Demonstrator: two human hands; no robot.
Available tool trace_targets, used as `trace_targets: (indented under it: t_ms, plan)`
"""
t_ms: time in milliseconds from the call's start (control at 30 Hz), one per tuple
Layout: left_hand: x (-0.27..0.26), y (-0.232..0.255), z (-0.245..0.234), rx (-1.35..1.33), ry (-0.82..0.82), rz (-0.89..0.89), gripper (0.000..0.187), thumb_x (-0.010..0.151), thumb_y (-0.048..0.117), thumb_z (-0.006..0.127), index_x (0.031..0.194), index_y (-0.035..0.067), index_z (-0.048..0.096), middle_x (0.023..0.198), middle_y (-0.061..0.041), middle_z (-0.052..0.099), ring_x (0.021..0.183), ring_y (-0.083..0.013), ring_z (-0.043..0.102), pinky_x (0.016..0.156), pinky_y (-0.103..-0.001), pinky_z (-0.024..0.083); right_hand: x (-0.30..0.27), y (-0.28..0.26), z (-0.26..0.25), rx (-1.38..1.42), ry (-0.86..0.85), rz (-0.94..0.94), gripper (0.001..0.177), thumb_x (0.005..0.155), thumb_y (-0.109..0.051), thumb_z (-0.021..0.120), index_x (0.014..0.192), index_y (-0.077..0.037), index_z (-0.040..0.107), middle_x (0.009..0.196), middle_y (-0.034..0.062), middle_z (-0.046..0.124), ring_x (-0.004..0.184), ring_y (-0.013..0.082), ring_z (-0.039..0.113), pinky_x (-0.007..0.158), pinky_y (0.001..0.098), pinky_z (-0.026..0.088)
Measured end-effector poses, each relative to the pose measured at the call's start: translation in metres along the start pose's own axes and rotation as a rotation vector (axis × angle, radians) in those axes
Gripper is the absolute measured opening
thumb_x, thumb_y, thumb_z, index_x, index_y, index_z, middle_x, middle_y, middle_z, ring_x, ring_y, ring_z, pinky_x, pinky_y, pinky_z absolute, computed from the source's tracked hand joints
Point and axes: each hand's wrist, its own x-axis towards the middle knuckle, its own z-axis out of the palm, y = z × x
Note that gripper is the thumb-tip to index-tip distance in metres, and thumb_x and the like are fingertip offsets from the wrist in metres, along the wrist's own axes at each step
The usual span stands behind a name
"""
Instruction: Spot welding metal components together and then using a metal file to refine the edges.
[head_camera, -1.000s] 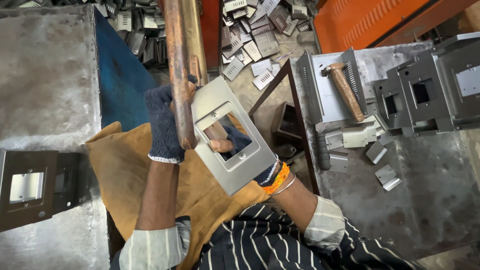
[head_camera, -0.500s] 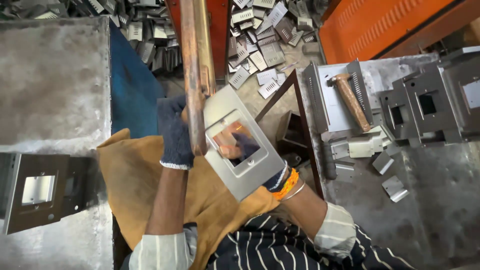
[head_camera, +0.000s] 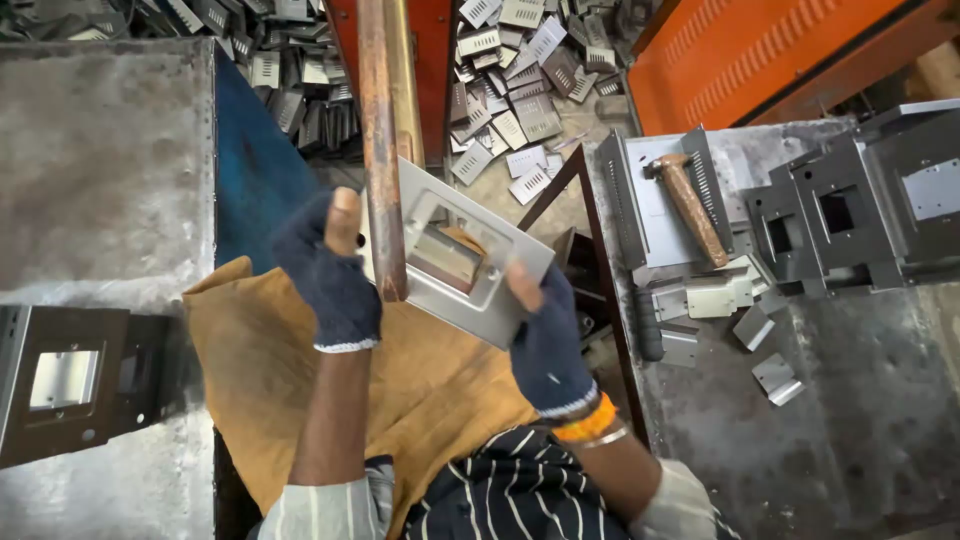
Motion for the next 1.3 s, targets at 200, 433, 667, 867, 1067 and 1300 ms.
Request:
trace_targets:
  t_ms: [200,433,667,867,1067,1300]
  plan:
    - [0.012,0.078,-0.031,0.122,-0.015,-0.046,0.052,0.104,0.05,0.059,0.113,0.0,0.07,0.095,-0.009,0.059,0.087,-0.0166,0.055,0.079,-0.032,0.045,0.018,-0.005,0.037,-0.117,-0.062,-0.171,0.032,0.099,-0.029,0.064,0.114,0.0,0.069,0.101,0.0027,0.069,0.09,0.0108,0.064,0.079,0.0284,0.053]
    - [0.014,0.126,-0.051,0.731,-0.467,0.629,0.069,0.072,0.062,0.078,0.121,0.014,0.071,0.136,-0.009,0.059,0.133,-0.0371,0.049,0.118,-0.057,0.024,0.032,-0.006,0.059,-0.052,-0.036,-0.093,0.032,0.094,-0.028,0.069,0.109,0.0,0.07,0.094,0.0041,0.07,0.081,0.0128,0.067,0.071,0.0304,0.056]
    - [0.031,0.127,-0.042,0.649,-0.646,0.614,0.06,0.052,0.028,0.089,0.109,0.021,0.074,0.117,-0.001,0.07,0.126,-0.0274,0.058,0.12,-0.061,0.021,0.032,-0.015,0.077,0.02,-0.137,-0.057,0.037,0.092,-0.03,0.067,0.11,0.002,0.069,0.095,0.009,0.073,0.08,0.0184,0.072,0.071,0.0319,0.06]
    - [0.036,0.12,-0.043,0.658,-0.708,0.604,0.06,0.05,0.026,0.089,0.108,0.02,0.074,0.115,-0.002,0.071,0.119,-0.0266,0.062,0.119,-0.062,0.021,0.036,-0.008,0.077,-0.01,-0.105,-0.088,0.035,0.095,-0.029,0.069,0.111,0.003,0.068,0.095,0.0076,0.07,0.079,0.0165,0.07,0.069,0.032,0.058]
    - [0.036,0.116,-0.044,0.637,-0.699,0.643,0.061,0.056,0.025,0.089,0.115,0.017,0.074,0.117,-0.003,0.071,0.114,-0.0268,0.064,0.12,-0.065,0.019,0.034,-0.008,0.079,0.0,-0.135,-0.1,0.035,0.094,-0.029,0.067,0.108,0.003,0.07,0.093,0.0078,0.072,0.077,0.016,0.071,0.069,0.0307,0.059]
    - [0.037,0.121,-0.045,0.625,-0.723,0.603,0.053,0.051,0.024,0.087,0.103,0.02,0.074,0.11,-0.002,0.071,0.11,-0.0257,0.065,0.119,-0.064,0.022,0.034,-0.004,0.077,0.017,-0.124,-0.12,0.035,0.096,-0.027,0.068,0.111,0.005,0.068,0.093,0.009,0.07,0.077,0.0167,0.07,0.067,0.0319,0.058]
